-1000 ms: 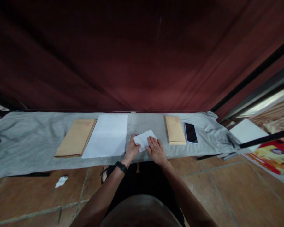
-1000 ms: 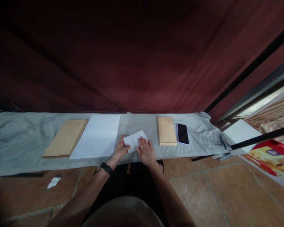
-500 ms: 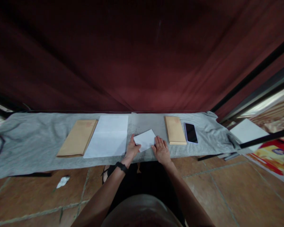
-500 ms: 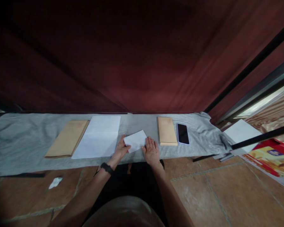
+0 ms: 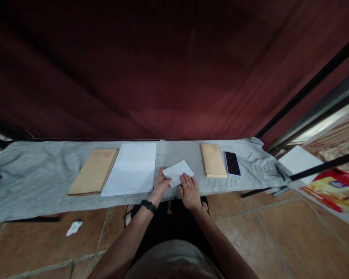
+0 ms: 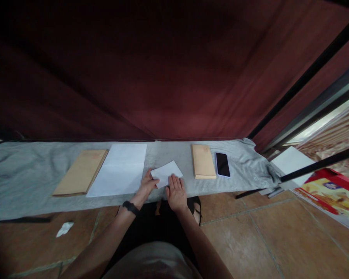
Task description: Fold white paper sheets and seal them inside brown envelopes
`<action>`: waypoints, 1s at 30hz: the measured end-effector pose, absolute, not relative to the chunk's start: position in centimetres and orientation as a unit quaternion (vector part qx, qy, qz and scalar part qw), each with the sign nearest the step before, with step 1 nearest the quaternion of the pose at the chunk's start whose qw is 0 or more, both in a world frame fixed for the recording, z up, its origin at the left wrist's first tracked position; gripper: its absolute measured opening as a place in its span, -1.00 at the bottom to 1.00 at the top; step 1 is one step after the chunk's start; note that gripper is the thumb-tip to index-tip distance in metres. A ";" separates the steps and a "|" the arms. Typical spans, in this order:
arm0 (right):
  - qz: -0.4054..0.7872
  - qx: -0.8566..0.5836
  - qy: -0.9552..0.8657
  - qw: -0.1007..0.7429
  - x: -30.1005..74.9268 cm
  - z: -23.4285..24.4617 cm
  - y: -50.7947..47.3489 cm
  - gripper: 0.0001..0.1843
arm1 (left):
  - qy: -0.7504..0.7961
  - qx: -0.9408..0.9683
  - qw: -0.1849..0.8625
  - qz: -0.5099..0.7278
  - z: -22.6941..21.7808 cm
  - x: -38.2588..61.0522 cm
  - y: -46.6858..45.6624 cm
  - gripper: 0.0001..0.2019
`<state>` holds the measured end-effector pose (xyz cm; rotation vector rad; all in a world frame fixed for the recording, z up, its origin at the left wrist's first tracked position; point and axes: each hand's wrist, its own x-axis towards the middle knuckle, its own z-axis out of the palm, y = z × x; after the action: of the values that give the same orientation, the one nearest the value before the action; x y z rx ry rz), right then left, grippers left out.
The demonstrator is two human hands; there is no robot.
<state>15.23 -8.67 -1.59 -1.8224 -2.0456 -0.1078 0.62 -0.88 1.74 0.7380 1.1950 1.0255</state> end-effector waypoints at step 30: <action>0.407 -0.617 -0.265 0.619 17.6 1.8 -6.6 -0.52 | 0.590 0.559 0.456 0.363 1.5 -1.0 -0.2 -0.27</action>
<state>17.58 -6.63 1.84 -1.4197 -0.6088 0.9350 -1.04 -0.15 1.48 1.3775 1.4558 0.8951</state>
